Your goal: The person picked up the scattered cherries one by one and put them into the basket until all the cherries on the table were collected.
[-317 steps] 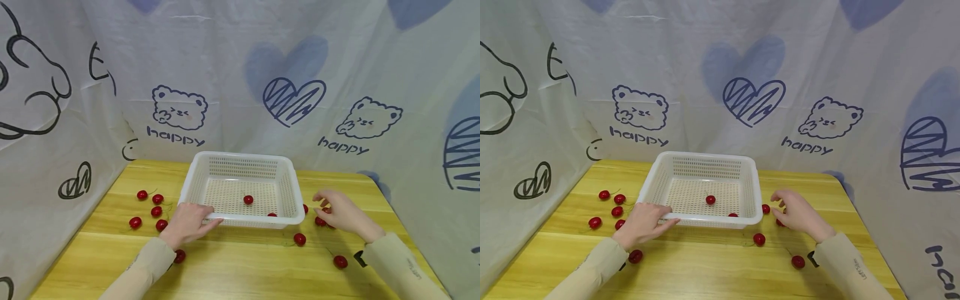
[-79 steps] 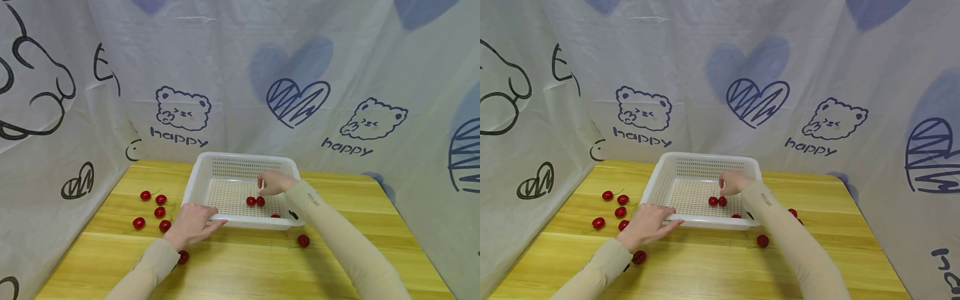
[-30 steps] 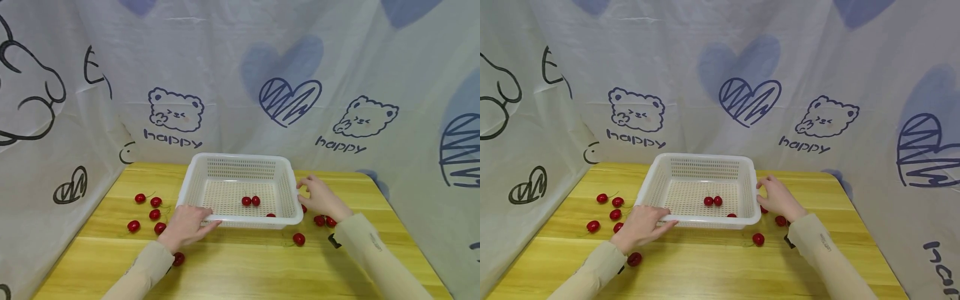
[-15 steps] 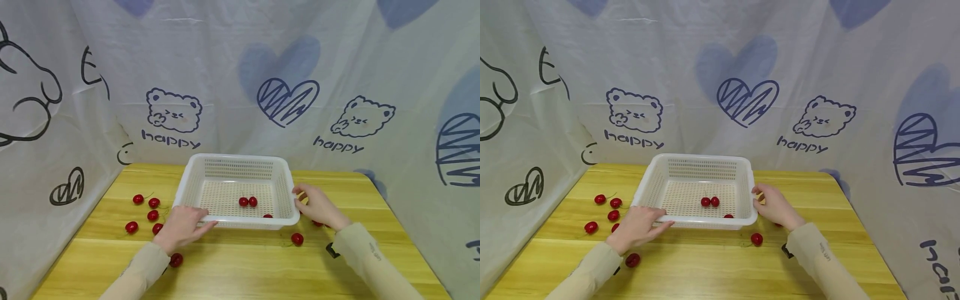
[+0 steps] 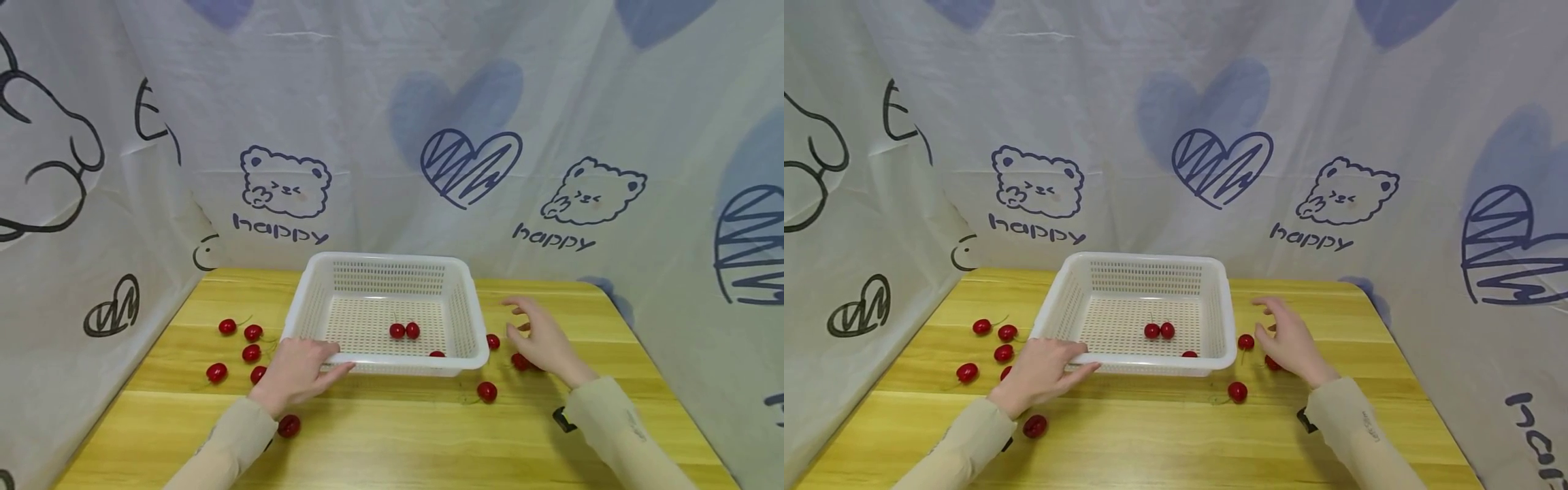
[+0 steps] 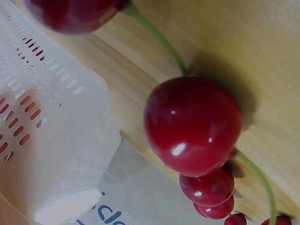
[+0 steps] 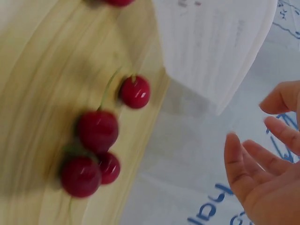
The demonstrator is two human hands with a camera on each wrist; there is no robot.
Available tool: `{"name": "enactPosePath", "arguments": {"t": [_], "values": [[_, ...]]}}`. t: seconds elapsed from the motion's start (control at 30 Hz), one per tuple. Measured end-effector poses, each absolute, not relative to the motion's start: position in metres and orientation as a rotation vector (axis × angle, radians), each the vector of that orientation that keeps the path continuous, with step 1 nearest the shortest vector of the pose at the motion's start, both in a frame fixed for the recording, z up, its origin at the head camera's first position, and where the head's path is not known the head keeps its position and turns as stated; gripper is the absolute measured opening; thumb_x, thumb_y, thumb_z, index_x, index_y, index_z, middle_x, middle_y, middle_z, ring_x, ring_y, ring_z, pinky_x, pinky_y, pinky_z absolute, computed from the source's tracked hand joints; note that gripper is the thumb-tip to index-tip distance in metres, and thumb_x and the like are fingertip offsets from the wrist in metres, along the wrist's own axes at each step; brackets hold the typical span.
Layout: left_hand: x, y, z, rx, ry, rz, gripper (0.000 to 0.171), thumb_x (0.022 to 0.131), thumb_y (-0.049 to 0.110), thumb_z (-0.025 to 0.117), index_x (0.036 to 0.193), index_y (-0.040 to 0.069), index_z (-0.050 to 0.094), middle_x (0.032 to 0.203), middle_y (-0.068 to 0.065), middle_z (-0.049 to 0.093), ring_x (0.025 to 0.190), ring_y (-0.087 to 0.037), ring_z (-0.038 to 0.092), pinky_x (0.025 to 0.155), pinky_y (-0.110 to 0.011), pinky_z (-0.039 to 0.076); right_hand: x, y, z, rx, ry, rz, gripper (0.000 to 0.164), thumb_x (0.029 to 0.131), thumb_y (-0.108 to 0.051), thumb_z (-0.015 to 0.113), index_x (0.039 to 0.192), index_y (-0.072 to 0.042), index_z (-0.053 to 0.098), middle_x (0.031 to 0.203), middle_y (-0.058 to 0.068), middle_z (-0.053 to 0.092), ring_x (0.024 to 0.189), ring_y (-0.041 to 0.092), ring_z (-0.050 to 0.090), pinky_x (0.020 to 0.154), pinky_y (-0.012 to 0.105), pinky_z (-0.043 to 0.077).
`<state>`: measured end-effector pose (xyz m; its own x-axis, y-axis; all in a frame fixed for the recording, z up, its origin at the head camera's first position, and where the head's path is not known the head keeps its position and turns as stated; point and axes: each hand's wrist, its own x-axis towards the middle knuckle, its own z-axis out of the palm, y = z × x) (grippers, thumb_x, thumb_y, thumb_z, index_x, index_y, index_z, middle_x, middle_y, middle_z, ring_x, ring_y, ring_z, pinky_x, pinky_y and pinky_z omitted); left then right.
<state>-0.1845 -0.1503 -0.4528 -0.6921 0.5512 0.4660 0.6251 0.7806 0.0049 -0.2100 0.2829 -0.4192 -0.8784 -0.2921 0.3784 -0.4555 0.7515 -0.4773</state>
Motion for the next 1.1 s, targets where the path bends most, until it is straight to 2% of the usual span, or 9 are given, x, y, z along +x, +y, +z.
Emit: {"name": "enactPosePath", "arguments": {"t": [0.4,0.73,0.93,1.1], "values": [[-0.183,-0.150,-0.454,-0.871,-2.534,-0.223,0.036,0.089,0.056,0.053,0.083,0.023,0.066,0.075,0.007,0.069,0.052,-0.005,0.047,0.044,-0.022,0.039,-0.195,0.326,-0.436,0.565,-2.706,0.742,0.036,0.084,0.000,0.060,0.120,0.000,0.054,0.120,0.021,0.051,0.102,0.041,0.051,0.071,0.051,0.053],[-0.184,-0.150,-0.452,-0.875,-2.532,-0.213,0.036,0.089,0.057,0.052,0.083,0.023,0.066,0.073,0.007,0.068,0.050,-0.004,0.045,0.043,-0.022,0.037,-0.183,0.345,-0.452,0.525,-2.914,0.673,0.033,0.086,-0.007,0.064,0.117,-0.002,0.057,0.111,0.024,0.052,0.095,0.040,0.057,0.072,0.050,0.051],[-0.185,-0.150,-0.453,-0.872,-2.530,-0.214,0.037,0.089,0.057,0.052,0.083,0.024,0.066,0.072,0.008,0.068,0.050,-0.005,0.045,0.043,-0.022,0.037,-0.185,0.349,-0.463,0.559,-2.974,0.658,0.035,0.085,-0.008,0.066,0.118,-0.002,0.056,0.101,0.017,0.051,0.091,0.034,0.058,0.073,0.047,0.051],[-0.185,-0.150,-0.454,-0.873,-2.525,-0.223,0.038,0.089,0.058,0.051,0.083,0.024,0.067,0.074,0.007,0.069,0.052,-0.004,0.048,0.045,-0.024,0.041,-0.187,0.351,-0.469,0.607,-3.012,0.610,0.040,0.084,-0.010,0.067,0.121,-0.001,0.055,0.104,0.017,0.051,0.084,0.024,0.054,0.069,0.043,0.048]]}}
